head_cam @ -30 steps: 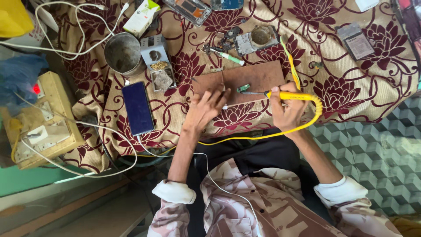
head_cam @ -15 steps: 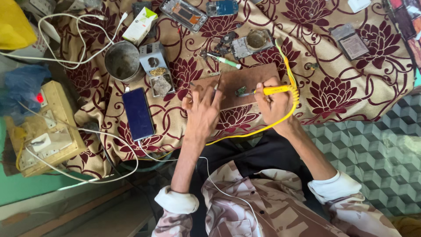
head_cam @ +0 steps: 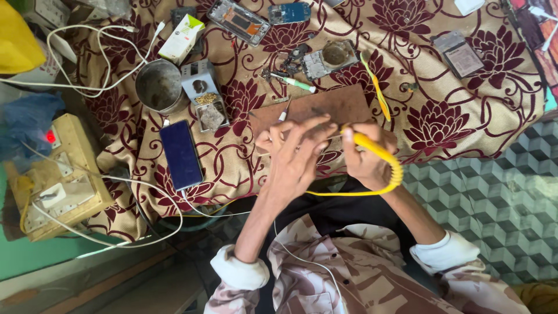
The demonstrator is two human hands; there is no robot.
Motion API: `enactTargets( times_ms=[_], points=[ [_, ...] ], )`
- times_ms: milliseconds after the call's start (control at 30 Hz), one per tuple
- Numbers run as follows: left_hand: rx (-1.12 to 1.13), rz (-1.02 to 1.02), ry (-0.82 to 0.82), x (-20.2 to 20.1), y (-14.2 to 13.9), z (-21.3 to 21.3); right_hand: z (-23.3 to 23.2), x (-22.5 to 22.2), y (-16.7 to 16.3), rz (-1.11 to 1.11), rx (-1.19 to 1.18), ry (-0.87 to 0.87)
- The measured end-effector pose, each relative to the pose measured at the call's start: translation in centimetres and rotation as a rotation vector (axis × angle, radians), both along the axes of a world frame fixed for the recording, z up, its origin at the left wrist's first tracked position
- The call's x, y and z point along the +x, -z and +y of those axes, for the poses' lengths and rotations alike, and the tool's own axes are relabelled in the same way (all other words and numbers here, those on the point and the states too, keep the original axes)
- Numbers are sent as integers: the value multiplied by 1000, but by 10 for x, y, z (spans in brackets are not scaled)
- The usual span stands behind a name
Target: The person uses a soldering iron and solder wire to apply solder to a small green circuit board held on a wooden board. The person repeatedly melts solder onto the board's surface while holding the board steady with the other hand.
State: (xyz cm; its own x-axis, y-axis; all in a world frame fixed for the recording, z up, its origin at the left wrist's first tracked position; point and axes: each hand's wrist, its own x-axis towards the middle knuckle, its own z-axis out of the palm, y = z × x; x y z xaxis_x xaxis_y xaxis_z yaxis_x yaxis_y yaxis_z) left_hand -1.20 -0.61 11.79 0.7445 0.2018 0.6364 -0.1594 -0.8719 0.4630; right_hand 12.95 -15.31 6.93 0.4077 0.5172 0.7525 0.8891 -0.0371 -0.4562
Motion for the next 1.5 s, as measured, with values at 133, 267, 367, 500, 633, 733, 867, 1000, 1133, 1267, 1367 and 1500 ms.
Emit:
enactTargets(
  times_ms=[133,267,367,500,633,733,867,1000,1133,1267,1367,1500],
  points=[
    [174,200,-191,6,5,9,0,11,20,329,252,47],
    [348,469,-358,10,30,27,-5,28,34,687,430,23],
    [477,505,-361,16,55,34,-11,38,36,654,419,59],
    [772,437,-245,43,76,35,-15,41,38,650,392,14],
    [779,454,-113,63,77,40,-19,42,41,626,460,14],
    [888,533,-141,62,73,45,-23,45,42,640,495,41],
    [790,546,-160,49,71,46,-26,50,42,642,511,44],
    [690,542,-157,42,72,47,-25,53,40,675,530,61],
    [543,448,-194,40,76,42,-23,50,42,688,497,16],
    [592,544,-229,43,82,37,-23,49,43,679,507,16],
    [590,499,-219,48,86,36,-23,51,43,665,517,13],
    [553,505,-221,51,82,35,-24,52,44,699,530,3]
  ],
)
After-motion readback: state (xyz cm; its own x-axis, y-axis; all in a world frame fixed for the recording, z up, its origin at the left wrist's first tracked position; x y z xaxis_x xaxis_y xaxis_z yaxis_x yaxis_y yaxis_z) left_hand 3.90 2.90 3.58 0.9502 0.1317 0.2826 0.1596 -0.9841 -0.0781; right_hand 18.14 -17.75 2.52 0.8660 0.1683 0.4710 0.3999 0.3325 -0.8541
